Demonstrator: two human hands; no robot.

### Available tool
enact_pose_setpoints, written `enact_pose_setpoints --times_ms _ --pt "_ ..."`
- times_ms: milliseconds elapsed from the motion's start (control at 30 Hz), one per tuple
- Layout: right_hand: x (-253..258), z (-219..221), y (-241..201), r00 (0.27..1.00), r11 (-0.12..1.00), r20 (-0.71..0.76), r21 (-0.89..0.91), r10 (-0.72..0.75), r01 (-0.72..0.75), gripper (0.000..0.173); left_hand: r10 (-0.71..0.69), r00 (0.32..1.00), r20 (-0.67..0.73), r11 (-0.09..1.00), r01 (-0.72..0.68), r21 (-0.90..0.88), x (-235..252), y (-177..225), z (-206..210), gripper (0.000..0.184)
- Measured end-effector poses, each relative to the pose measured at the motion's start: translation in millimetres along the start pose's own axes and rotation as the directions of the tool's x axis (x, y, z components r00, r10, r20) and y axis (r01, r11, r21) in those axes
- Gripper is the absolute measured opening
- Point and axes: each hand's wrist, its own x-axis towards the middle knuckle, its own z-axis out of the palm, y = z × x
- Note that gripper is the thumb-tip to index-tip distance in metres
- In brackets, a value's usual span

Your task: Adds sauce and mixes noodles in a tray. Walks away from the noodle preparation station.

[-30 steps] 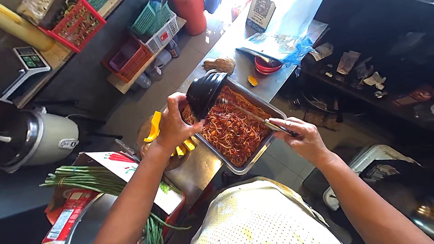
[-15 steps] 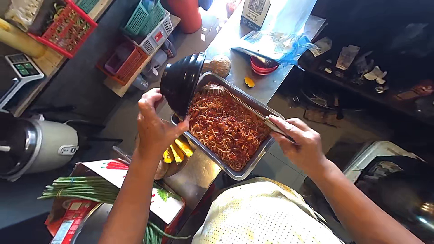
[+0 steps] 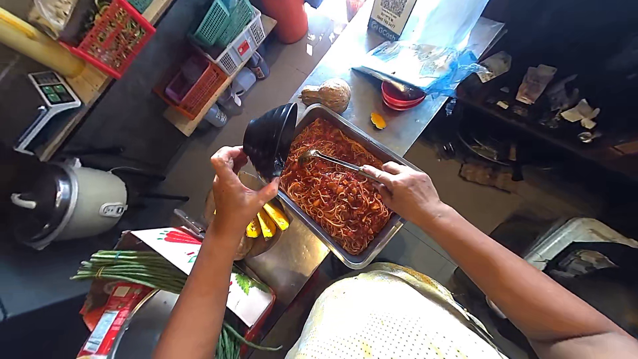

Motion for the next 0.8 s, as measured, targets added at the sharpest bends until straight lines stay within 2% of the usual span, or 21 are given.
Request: enact_pose_setpoints --times_ms 167,267,433,567,700,800 --pt "-1.0 -16.8 -11.1 0.997 0.996 -0.062 0.068 -0.055 0.059 0.044 -0.052 0.999 0.007 0.997 0.051 0.063 -15.7 -2.0 -6.7 0.089" --pt "-3.2 -9.3 -16.5 0.994 0.990 -0.029 0.094 -0.104 0.106 0.043 -0.127 0.991 -0.031 0.988 0.129 0.079 -26.3 -7.5 -2.1 0.090" --pt "-0.9 -8.1 -20.9 0.999 0.998 0.016 0.055 -0.032 0.031 0.041 -0.166 0.985 -0.056 0.983 0.170 0.076 -34.5 -2.4 2.6 0.091" --pt "0.3 -14.1 -13.5 1.000 0.999 -0.021 0.033 0.023 -0.022 0.039 -0.205 0.977 -0.059 0.978 0.206 0.011 -36.4 7.9 8.4 0.090" --pt "-2.9 -14.6 -18.0 0.999 0.998 0.023 0.043 -0.042 0.041 0.041 -0.263 0.960 -0.094 0.965 0.262 -0.029 -30.7 9.7 15.5 0.088" --pt "-16.1 -25.9 -12.1 0.996 0.995 0.007 0.052 -0.086 0.085 0.041 -0.406 0.906 -0.123 0.907 0.382 -0.177 -26.4 6.2 18.0 0.089"
